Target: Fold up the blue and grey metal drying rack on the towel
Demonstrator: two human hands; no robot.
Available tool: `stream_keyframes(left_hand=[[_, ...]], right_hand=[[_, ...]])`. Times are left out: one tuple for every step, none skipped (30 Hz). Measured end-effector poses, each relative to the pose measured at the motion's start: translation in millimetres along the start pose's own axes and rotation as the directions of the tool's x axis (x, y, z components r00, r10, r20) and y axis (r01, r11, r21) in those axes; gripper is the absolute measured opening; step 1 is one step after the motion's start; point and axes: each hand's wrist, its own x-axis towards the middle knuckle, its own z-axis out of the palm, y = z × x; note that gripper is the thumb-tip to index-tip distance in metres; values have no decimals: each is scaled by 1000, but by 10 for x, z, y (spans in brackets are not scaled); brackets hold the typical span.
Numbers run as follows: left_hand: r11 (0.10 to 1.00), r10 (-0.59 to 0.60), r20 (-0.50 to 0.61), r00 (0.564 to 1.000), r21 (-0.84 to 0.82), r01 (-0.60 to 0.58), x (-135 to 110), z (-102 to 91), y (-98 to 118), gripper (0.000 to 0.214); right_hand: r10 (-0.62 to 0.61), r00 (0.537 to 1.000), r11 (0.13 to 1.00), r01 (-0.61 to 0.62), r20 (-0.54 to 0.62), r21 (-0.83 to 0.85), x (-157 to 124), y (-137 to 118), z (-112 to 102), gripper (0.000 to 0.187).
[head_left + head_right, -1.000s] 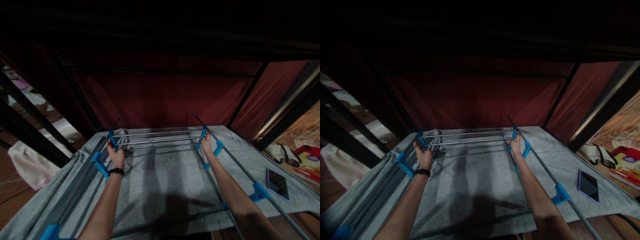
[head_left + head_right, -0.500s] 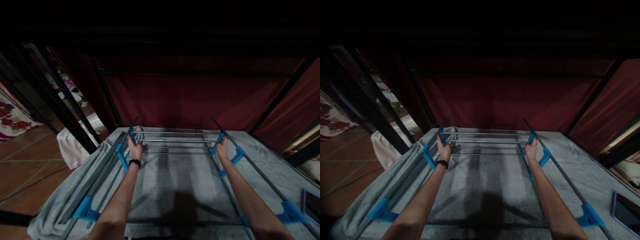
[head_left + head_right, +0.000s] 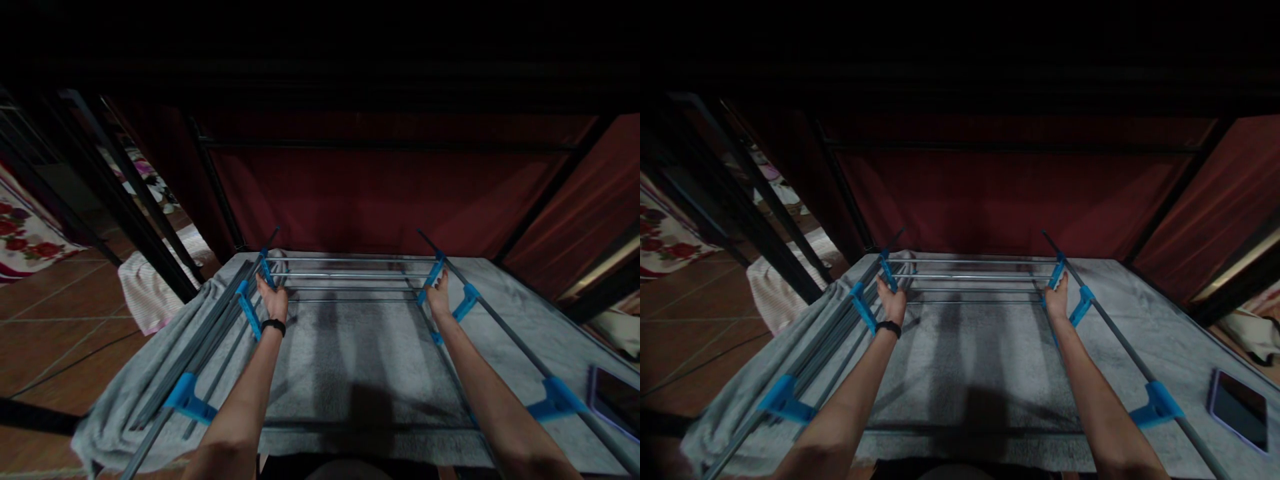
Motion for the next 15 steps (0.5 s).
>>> stream_keyframes(left_hand=[[999, -30, 7, 1000, 21, 30, -95, 11, -55, 86], [998, -53, 26, 998, 42, 51, -204, 26, -121, 85], [996, -71, 54, 996, 65, 67, -325, 43, -193, 84], [993, -84, 92, 992, 89, 76, -453, 62, -267, 81], [991, -94, 137, 986, 110, 80, -582, 80, -341, 78], [989, -105, 183, 977, 127, 82, -707, 94, -411, 74], [987, -113, 228, 967, 138, 83, -825, 104, -474, 69], [986, -118, 266, 957, 144, 82, -930, 107, -529, 64], [987, -115, 301, 947, 145, 73, -1020, 101, -576, 59], [988, -106, 336, 936, 144, 60, -1094, 85, -617, 54], [989, -98, 369, 924, 144, 47, -1150, 61, -652, 49], [988, -93, 402, 911, 147, 36, -1190, 29, -684, 46], [988, -95, 429, 898, 153, 31, -1216, -10, -713, 43], [987, -103, 446, 889, 159, 34, -1232, -54, -742, 42], [985, -116, 452, 884, 167, 44, -1241, -100, -768, 41]], right_hand=[[55, 998, 998, -56, 22, 14, -92, 52, 17, 97], [96, 994, 995, -97, 53, 21, -203, 107, 36, 98], [116, 989, 993, -118, 90, 14, -331, 163, 56, 97], [112, 985, 994, -112, 129, -6, -471, 219, 75, 94], [111, 980, 994, -107, 164, -35, -619, 274, 92, 91], [120, 974, 992, -109, 194, -66, -770, 326, 105, 87], [132, 968, 990, -116, 212, -85, -917, 378, 113, 83], [141, 965, 988, -122, 221, -99, -1056, 429, 113, 77], [146, 963, 987, -124, 229, -107, -1181, 480, 105, 73], [143, 960, 986, -119, 239, -114, -1288, 533, 90, 68], [138, 957, 986, -109, 255, -123, -1376, 588, 67, 65], [129, 953, 986, -95, 274, -135, -1442, 645, 39, 62], [122, 948, 986, -80, 293, -149, -1489, 703, 9, 60], [113, 943, 984, -63, 312, -165, -1518, 760, -21, 58], [104, 939, 982, -45, 327, -183, -1535, 815, -48, 57]])
